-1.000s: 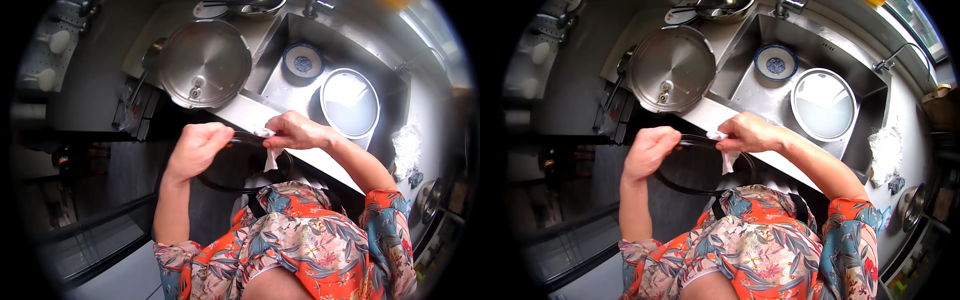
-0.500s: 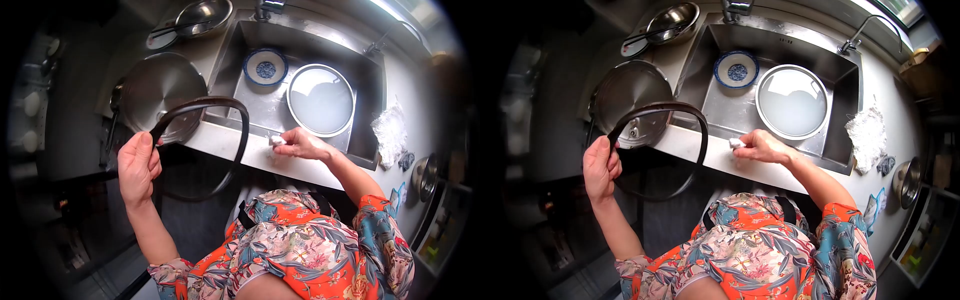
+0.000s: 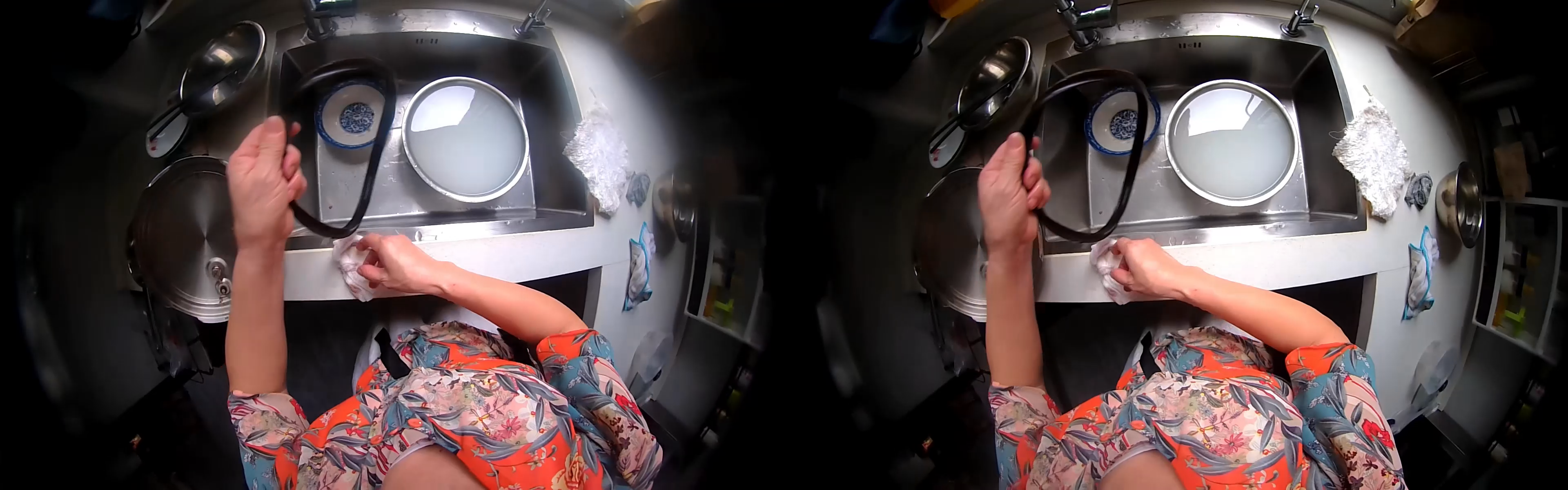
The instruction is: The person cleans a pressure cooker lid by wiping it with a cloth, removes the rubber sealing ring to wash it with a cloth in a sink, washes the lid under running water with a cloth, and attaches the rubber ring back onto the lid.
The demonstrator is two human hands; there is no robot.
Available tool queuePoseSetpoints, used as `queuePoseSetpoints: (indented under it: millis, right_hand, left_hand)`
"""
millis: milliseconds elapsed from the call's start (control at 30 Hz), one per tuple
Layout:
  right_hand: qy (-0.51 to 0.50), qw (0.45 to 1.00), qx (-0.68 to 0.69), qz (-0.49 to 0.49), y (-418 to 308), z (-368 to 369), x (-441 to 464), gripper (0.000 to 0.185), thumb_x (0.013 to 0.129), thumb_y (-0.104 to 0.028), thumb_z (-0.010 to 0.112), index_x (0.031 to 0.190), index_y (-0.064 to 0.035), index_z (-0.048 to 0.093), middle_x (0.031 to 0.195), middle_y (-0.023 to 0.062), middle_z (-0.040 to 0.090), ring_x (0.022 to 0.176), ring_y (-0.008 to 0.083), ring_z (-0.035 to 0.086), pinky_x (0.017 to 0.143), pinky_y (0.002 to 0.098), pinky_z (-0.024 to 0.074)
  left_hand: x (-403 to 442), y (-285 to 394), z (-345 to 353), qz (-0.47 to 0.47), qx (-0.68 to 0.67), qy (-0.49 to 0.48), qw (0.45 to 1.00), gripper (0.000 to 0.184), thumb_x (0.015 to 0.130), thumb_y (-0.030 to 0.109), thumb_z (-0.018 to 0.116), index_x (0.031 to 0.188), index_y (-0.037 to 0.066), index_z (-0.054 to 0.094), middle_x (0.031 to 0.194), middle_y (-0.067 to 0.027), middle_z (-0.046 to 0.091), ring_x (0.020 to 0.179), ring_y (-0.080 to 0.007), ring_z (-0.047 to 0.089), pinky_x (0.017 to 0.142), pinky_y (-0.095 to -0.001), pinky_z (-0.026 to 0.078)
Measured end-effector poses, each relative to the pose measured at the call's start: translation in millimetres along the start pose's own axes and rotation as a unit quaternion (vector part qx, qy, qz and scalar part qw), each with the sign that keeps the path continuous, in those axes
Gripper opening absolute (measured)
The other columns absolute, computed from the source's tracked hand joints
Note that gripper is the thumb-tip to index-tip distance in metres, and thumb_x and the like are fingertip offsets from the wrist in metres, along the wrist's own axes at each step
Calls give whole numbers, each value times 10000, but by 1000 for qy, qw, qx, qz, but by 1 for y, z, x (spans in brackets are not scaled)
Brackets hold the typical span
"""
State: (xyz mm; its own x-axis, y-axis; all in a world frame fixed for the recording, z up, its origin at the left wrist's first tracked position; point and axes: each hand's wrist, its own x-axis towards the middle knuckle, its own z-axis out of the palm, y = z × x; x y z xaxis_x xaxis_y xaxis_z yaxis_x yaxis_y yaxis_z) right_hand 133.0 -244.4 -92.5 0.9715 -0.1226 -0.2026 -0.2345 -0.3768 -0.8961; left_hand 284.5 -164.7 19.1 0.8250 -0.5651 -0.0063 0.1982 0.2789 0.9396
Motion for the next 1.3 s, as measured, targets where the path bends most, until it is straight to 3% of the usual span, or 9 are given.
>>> queuePoseSetpoints:
  millis: [267, 300, 367, 467, 500, 633, 800, 867, 1300]
  right_hand:
    - [149, 979, 25, 138, 66, -154, -4, 181, 842, -136, 524, 898, 23, 591, 715, 66, 619, 608, 114, 620, 504, 244, 476]
    - [188, 965, -30, 180, 82, -164, -2, 210, 818, -134, 528, 927, 31, 598, 770, 117, 644, 689, 201, 646, 587, 303, 511]
    - [278, 909, -279, 136, 153, -190, 20, 264, 756, -131, 539, 959, 27, 601, 881, 212, 635, 888, 368, 600, 825, 394, 470]
    - [193, 882, -417, 106, 230, -178, 52, 271, 716, -102, 537, 940, 30, 612, 843, 234, 616, 810, 354, 609, 750, 394, 488]
    - [-16, 876, -470, 109, 211, -181, 59, 208, 731, -111, 529, 873, 6, 628, 942, 228, 620, 862, 376, 607, 770, 429, 488]
    - [143, 894, -395, 159, 148, -215, 64, 187, 720, -129, 570, 873, -37, 627, 920, 194, 629, 824, 365, 608, 719, 432, 490]
    - [77, 883, -423, -190, 91, -190, 117, 311, 794, -274, 596, 1059, -112, 570, 1066, 74, 592, 1047, 251, 513, 809, 508, 386]
    - [-59, 904, -418, -68, 83, -188, 129, 254, 824, -274, 565, 1022, -120, 611, 980, 106, 625, 959, 302, 564, 782, 514, 407]
    - [226, 955, -158, 107, 183, -215, 107, 189, 778, -197, 531, 771, -27, 612, 770, 226, 595, 744, 382, 591, 674, 429, 461]
  left_hand:
    - [67, -108, 54, -51, 91, 5, 994, 321, 925, 278, 484, 755, 17, 563, 534, 41, 413, 459, -38, 373, 401, -229, 303]
    - [60, -118, 45, -40, 143, 28, 988, 278, 926, 288, 482, 802, 49, 547, 509, 48, 381, 382, -29, 302, 342, -197, 222]
    - [88, -168, 42, 79, 382, 51, 919, 288, 897, 277, 487, 841, 9, 579, 609, -87, 562, 528, -206, 524, 489, -325, 402]
    - [87, -170, 63, -14, 559, 29, 829, 285, 874, 269, 451, 918, 37, 611, 875, -217, 620, 853, -409, 580, 750, -458, 454]
    - [81, -159, 74, -86, 585, 26, 806, 259, 875, 227, 432, 977, 59, 601, 969, -222, 604, 929, -391, 570, 796, -455, 451]
    - [88, -178, 67, -94, 655, -7, 750, 255, 876, 182, 405, 983, 96, 620, 970, -196, 618, 939, -361, 584, 805, -455, 453]
    - [90, -185, 75, 5, 665, -69, 744, 237, 869, 234, 443, 861, 93, 633, 871, -157, 637, 835, -348, 608, 722, -450, 472]
    - [92, -184, 72, 54, 662, -71, 745, 244, 866, 257, 460, 820, 88, 630, 842, -148, 637, 802, -348, 609, 692, -449, 474]
    - [99, -186, 62, -65, 668, -61, 739, 215, 857, 174, 439, 918, 44, 599, 890, -227, 618, 861, -394, 595, 761, -467, 463]
